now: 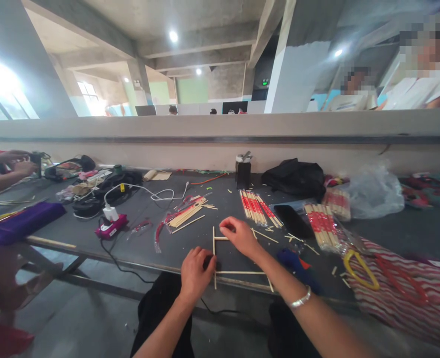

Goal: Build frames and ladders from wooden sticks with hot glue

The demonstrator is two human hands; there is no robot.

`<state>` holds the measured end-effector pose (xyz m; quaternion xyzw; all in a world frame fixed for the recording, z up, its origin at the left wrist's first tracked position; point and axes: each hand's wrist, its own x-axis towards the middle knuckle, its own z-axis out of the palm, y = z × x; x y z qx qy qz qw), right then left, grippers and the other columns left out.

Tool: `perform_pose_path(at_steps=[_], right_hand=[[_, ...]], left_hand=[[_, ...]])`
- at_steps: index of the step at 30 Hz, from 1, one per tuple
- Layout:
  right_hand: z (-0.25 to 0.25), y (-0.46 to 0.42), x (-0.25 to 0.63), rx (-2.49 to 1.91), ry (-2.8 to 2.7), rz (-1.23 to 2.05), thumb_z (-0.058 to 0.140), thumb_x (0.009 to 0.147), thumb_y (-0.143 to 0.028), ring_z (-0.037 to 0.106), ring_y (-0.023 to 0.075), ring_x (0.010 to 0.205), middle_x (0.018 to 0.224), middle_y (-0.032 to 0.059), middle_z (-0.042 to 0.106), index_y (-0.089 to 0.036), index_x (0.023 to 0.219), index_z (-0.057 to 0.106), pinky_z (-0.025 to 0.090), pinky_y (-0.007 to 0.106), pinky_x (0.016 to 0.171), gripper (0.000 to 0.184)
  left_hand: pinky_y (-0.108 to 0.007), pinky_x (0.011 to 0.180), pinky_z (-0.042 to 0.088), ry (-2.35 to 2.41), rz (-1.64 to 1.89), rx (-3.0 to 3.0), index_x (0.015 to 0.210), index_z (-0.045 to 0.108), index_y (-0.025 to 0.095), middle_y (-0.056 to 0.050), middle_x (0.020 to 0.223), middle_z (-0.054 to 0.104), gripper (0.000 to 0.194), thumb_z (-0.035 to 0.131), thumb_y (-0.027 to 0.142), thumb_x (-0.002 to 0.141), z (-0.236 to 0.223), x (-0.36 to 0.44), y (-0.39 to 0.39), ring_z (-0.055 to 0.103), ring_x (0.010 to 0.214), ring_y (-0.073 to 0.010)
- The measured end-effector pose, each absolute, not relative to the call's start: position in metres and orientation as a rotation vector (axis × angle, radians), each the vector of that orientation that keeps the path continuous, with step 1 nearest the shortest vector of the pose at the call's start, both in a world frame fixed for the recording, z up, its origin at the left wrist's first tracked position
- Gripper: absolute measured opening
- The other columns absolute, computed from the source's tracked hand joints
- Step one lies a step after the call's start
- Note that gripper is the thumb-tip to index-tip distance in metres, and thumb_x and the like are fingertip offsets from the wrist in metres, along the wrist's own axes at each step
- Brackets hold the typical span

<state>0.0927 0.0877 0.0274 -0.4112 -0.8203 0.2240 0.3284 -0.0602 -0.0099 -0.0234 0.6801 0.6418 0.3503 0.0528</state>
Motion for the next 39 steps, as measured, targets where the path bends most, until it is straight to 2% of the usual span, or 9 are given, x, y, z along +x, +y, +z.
perform_pose_path(at_steps=[3, 6, 11, 16, 20, 25, 32, 36, 39], right_hand=[[0.033, 0.067, 0.105, -1.035, -1.842, 0.903, 0.042, 0.089, -0.035, 0.054, 0.0115, 0.059, 0.072, -0.0006, 0.059, -0.018, 0.093, 0.053, 0.042, 0.023, 0.053, 0.02], [0.034, 0.036, 0.109, -0.915, -1.51, 1.274, 0.049, 0.087, -0.044, 0.047, 0.0093, 0.051, 0.065, -0.0038, 0.055, -0.019, 0.088, 0.051, 0.038, 0.022, 0.05, 0.025], [0.029, -0.004, 0.099, -0.856, -1.329, 1.524, 0.058, 0.08, -0.052, 0.045, 0.0099, 0.055, 0.064, -0.0045, 0.051, -0.019, 0.082, 0.054, 0.038, 0.021, 0.051, 0.034], [0.031, -0.007, 0.099, -0.791, -1.17, 1.613, 0.061, 0.078, -0.051, 0.043, 0.0086, 0.059, 0.068, -0.005, 0.048, -0.019, 0.081, 0.052, 0.037, 0.02, 0.054, 0.033], [0.033, 0.001, 0.106, -0.669, -1.025, 1.653, 0.06, 0.081, -0.046, 0.044, 0.0095, 0.06, 0.069, -0.0042, 0.047, -0.02, 0.079, 0.048, 0.038, 0.021, 0.052, 0.029], [0.033, -0.001, 0.106, -0.635, -0.919, 1.738, 0.064, 0.078, -0.049, 0.043, 0.0091, 0.056, 0.067, -0.0057, 0.042, -0.02, 0.076, 0.047, 0.037, 0.022, 0.049, 0.033], [0.034, -0.019, 0.106, -0.711, -0.992, 1.68, 0.06, 0.081, -0.049, 0.048, 0.0103, 0.065, 0.07, -0.0027, 0.051, -0.019, 0.076, 0.052, 0.04, 0.021, 0.06, 0.031], [0.034, -0.025, 0.105, -0.859, -0.901, 1.605, 0.063, 0.076, -0.052, 0.046, 0.0109, 0.06, 0.065, -0.0035, 0.049, -0.02, 0.07, 0.046, 0.04, 0.021, 0.055, 0.037], [0.031, -0.032, 0.104, -0.91, -0.914, 1.574, 0.061, 0.076, -0.056, 0.039, 0.0092, 0.053, 0.059, -0.0053, 0.042, -0.02, 0.066, 0.044, 0.034, 0.021, 0.048, 0.04]], left_hand=[[-0.027, 0.067, 0.042, 1.861, 1.215, 1.936, 0.084, 0.065, 0.02, -0.002, 0.076, 0.059, 0.023, 0.047, 0.034, 0.089, -0.022, -0.063, -0.01, 0.055, 0.073, -0.0157], [-0.025, 0.064, 0.043, 1.756, 1.435, 1.793, 0.084, 0.063, 0.019, -0.001, 0.075, 0.058, 0.022, 0.047, 0.033, 0.09, -0.012, -0.061, -0.017, 0.054, 0.07, -0.014], [-0.031, 0.082, 0.045, 1.596, 1.662, 1.929, 0.1, 0.062, 0.021, -0.005, 0.095, 0.058, 0.017, 0.05, 0.022, 0.089, 0.014, -0.034, -0.041, 0.054, 0.093, -0.0172], [-0.034, 0.089, 0.044, 1.422, 1.711, 2.096, 0.111, 0.058, 0.023, -0.007, 0.108, 0.054, 0.026, 0.052, 0.017, 0.087, 0.03, -0.011, -0.047, 0.05, 0.103, -0.0189], [-0.037, 0.095, 0.041, 1.509, 1.751, 1.917, 0.113, 0.058, 0.023, -0.007, 0.112, 0.053, 0.026, 0.047, 0.02, 0.09, 0.029, -0.012, -0.037, 0.048, 0.109, -0.0194], [-0.036, 0.097, 0.042, 1.479, 1.726, 1.73, 0.12, 0.056, 0.024, -0.009, 0.12, 0.05, 0.03, 0.042, 0.025, 0.093, 0.013, -0.005, -0.036, 0.048, 0.114, -0.0188], [-0.041, 0.106, 0.038, 1.397, 1.595, 1.816, 0.14, 0.036, 0.029, -0.01, 0.138, 0.036, 0.047, 0.04, 0.022, 0.094, -0.003, 0.015, -0.062, 0.038, 0.128, -0.0206], [-0.044, 0.107, 0.037, 1.381, 1.5, 1.908, 0.145, 0.026, 0.028, -0.012, 0.144, 0.031, 0.056, 0.043, 0.023, 0.092, -0.006, 0.017, -0.073, 0.032, 0.134, -0.0235], [-0.044, 0.107, 0.038, 1.344, 1.488, 1.975, 0.146, 0.024, 0.027, -0.012, 0.145, 0.031, 0.057, 0.041, 0.023, 0.092, -0.006, 0.015, -0.078, 0.032, 0.135, -0.0237]])
